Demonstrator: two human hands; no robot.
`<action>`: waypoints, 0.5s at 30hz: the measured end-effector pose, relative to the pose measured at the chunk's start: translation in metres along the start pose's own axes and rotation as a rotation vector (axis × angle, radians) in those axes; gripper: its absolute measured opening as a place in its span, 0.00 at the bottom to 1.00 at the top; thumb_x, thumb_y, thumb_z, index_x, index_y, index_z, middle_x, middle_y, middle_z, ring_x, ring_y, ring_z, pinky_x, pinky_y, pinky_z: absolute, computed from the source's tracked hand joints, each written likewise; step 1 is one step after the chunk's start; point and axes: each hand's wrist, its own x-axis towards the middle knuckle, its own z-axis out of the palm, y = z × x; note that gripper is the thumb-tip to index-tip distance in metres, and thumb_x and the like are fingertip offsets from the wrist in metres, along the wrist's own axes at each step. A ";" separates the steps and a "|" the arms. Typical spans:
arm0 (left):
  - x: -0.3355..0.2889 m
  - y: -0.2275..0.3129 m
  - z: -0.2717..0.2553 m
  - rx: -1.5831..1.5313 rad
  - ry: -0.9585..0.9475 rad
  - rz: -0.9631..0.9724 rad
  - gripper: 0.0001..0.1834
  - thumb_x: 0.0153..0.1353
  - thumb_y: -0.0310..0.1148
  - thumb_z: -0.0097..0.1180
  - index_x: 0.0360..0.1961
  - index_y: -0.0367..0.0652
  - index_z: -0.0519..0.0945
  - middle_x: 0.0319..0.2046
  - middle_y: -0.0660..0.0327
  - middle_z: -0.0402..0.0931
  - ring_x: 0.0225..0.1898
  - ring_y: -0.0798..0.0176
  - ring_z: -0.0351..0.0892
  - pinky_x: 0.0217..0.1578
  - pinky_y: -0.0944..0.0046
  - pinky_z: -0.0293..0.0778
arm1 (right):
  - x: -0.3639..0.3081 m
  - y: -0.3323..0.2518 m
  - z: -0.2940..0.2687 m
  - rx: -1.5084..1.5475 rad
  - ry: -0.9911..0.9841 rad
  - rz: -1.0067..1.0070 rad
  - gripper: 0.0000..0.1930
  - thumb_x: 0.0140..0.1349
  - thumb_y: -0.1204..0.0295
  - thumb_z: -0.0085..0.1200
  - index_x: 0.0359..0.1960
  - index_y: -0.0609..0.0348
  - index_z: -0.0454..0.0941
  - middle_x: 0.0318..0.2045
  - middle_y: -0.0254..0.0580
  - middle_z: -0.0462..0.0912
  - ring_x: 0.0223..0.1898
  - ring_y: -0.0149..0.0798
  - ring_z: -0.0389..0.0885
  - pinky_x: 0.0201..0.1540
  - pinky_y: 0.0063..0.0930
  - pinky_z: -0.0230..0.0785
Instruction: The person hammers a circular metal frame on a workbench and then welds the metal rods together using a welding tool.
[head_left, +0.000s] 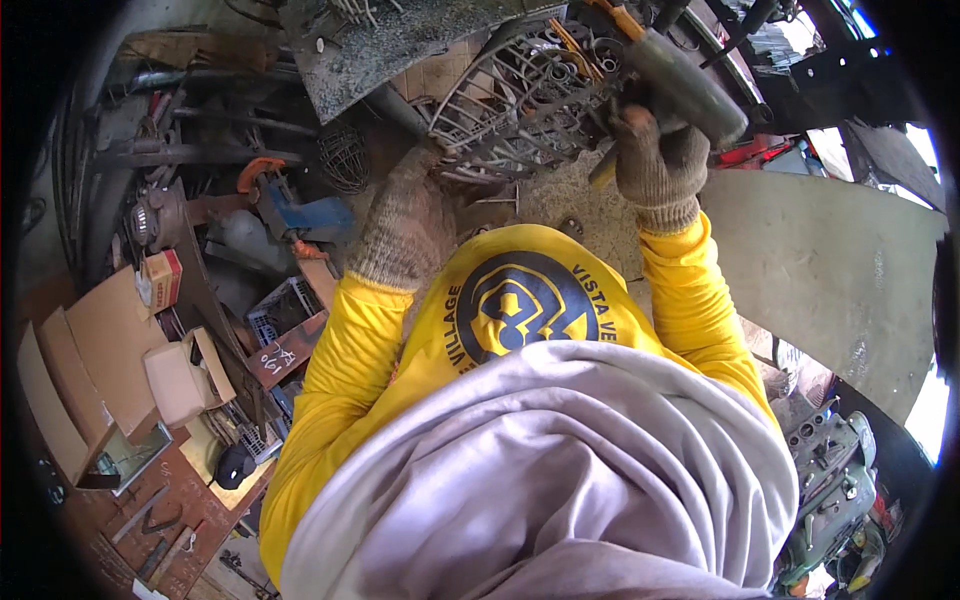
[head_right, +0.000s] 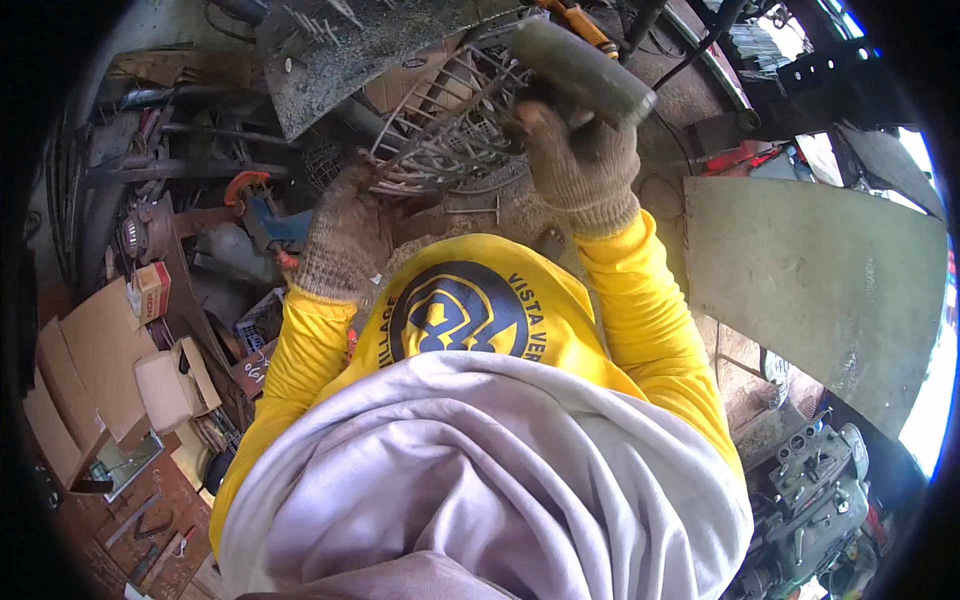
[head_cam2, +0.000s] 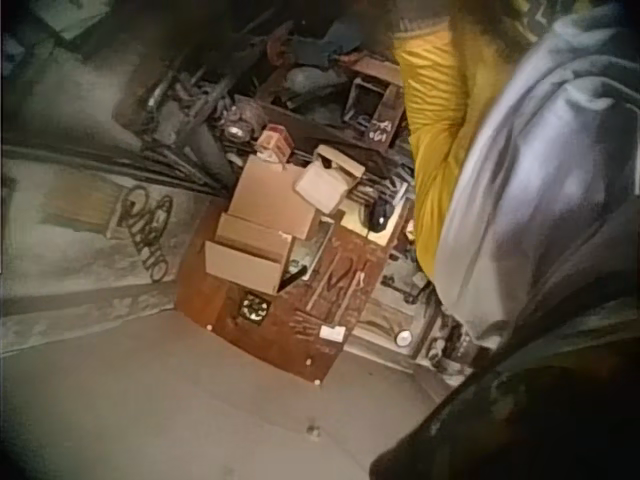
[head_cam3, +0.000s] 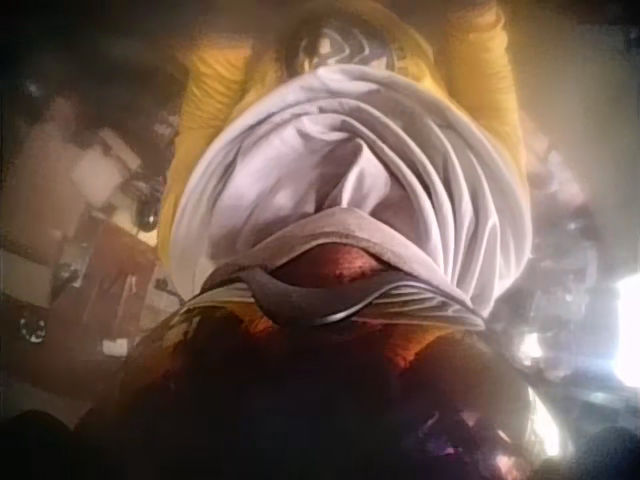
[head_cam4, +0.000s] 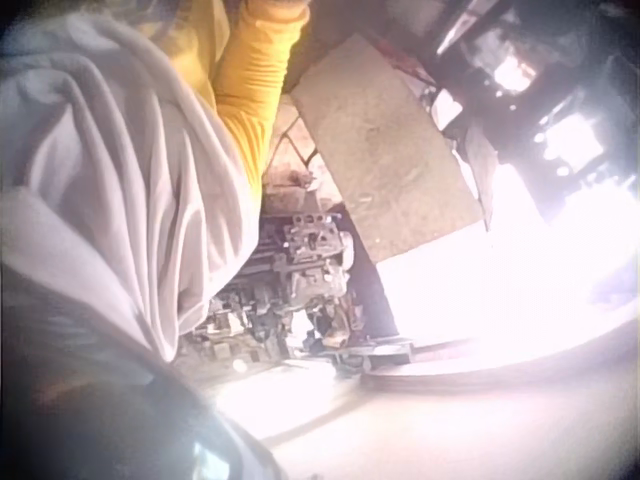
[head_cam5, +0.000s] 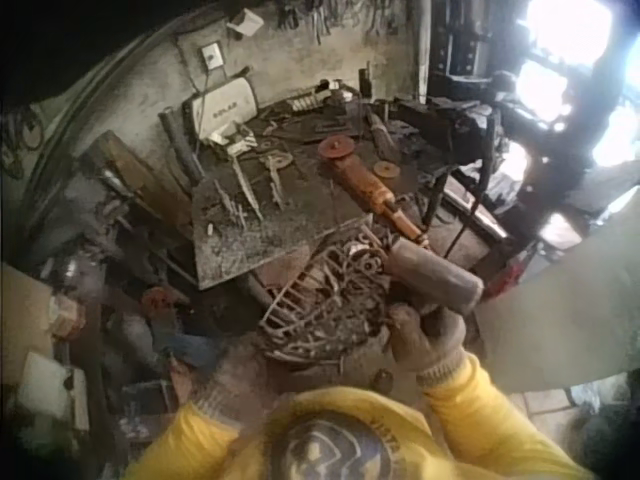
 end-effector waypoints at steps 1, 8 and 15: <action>-0.001 0.003 -0.011 0.008 -0.003 -0.011 0.24 0.68 0.46 0.43 0.55 0.35 0.70 0.49 0.47 0.76 0.47 0.47 0.79 0.49 0.44 0.76 | 0.005 -0.006 0.004 -0.084 0.042 0.080 0.17 0.62 0.68 0.57 0.49 0.65 0.74 0.42 0.44 0.82 0.40 0.32 0.79 0.45 0.24 0.71; -0.010 0.023 -0.028 1.418 0.183 0.933 0.19 0.67 0.42 0.50 0.49 0.38 0.77 0.37 0.56 0.80 0.39 0.63 0.81 0.39 0.63 0.76 | 0.026 -0.025 0.004 -0.307 -0.062 0.815 0.19 0.60 0.60 0.59 0.47 0.60 0.77 0.37 0.40 0.83 0.38 0.30 0.80 0.43 0.25 0.71; -0.013 0.017 0.026 1.490 0.200 0.818 0.23 0.66 0.50 0.52 0.36 0.35 0.77 0.25 0.60 0.75 0.28 0.66 0.70 0.31 0.65 0.67 | 0.024 -0.017 0.019 0.114 -0.068 0.854 0.14 0.65 0.63 0.55 0.47 0.59 0.76 0.36 0.36 0.81 0.34 0.25 0.78 0.40 0.22 0.72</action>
